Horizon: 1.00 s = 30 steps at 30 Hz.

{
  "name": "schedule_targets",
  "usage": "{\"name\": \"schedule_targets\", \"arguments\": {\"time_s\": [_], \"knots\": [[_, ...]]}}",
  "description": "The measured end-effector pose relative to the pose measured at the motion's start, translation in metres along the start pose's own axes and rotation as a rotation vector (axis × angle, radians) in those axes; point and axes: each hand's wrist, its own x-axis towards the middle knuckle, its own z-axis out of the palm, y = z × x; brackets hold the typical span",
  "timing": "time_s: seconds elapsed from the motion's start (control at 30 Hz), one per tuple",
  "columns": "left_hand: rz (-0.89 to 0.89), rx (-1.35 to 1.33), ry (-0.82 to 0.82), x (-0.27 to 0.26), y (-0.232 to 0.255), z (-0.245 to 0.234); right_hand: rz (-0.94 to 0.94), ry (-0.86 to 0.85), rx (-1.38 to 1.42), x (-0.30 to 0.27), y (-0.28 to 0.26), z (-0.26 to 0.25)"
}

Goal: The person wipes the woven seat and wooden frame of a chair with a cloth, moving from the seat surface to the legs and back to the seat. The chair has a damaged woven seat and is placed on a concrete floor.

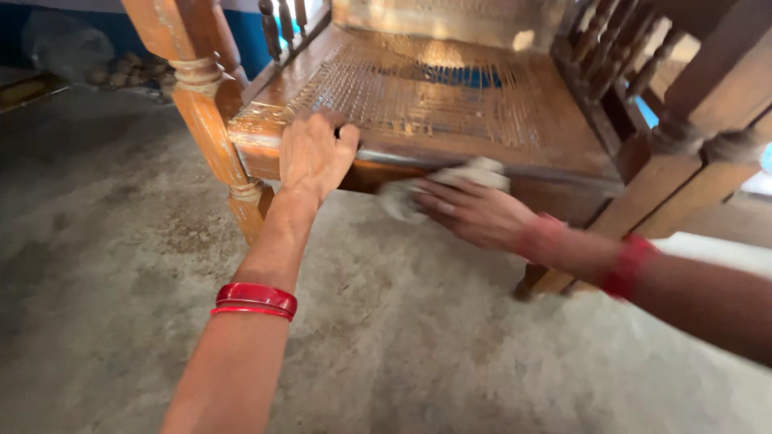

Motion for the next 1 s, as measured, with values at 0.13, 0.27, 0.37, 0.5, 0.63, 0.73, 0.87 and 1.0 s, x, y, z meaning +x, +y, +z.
{"name": "schedule_targets", "arguments": {"time_s": [0.13, 0.27, 0.37, 0.5, 0.63, 0.73, 0.87, 1.0], "knots": [[-0.061, 0.067, -0.039, 0.003, 0.002, -0.002, -0.123, 0.298, 0.047, 0.142, -0.009, 0.009], [0.025, -0.019, 0.002, 0.004, -0.009, 0.010, -0.118, 0.320, -0.073, 0.199, -0.008, 0.007], [0.083, 0.050, 0.119, -0.004, -0.027, 0.015, -0.231, -0.227, -0.009, 0.152, 0.007, -0.010], [0.190, -0.051, 0.236, -0.009, -0.028, 0.026, -0.071, -0.129, -0.194, 0.028, 0.018, -0.048], [0.185, -0.098, 0.289, -0.010, -0.028, 0.027, -0.161, -0.484, -0.362, -0.057, 0.035, -0.059], [0.129, -0.071, 0.271, -0.011, -0.016, 0.026, -0.160, -0.454, -0.326, -0.063, 0.034, -0.043], [-0.091, -0.015, 0.121, 0.006, 0.009, 0.006, -0.111, 0.028, -0.166, 0.043, 0.012, -0.017], [-0.273, 0.093, -0.133, 0.017, 0.016, -0.008, -0.068, 0.069, -0.185, 0.199, -0.026, -0.019]]}}
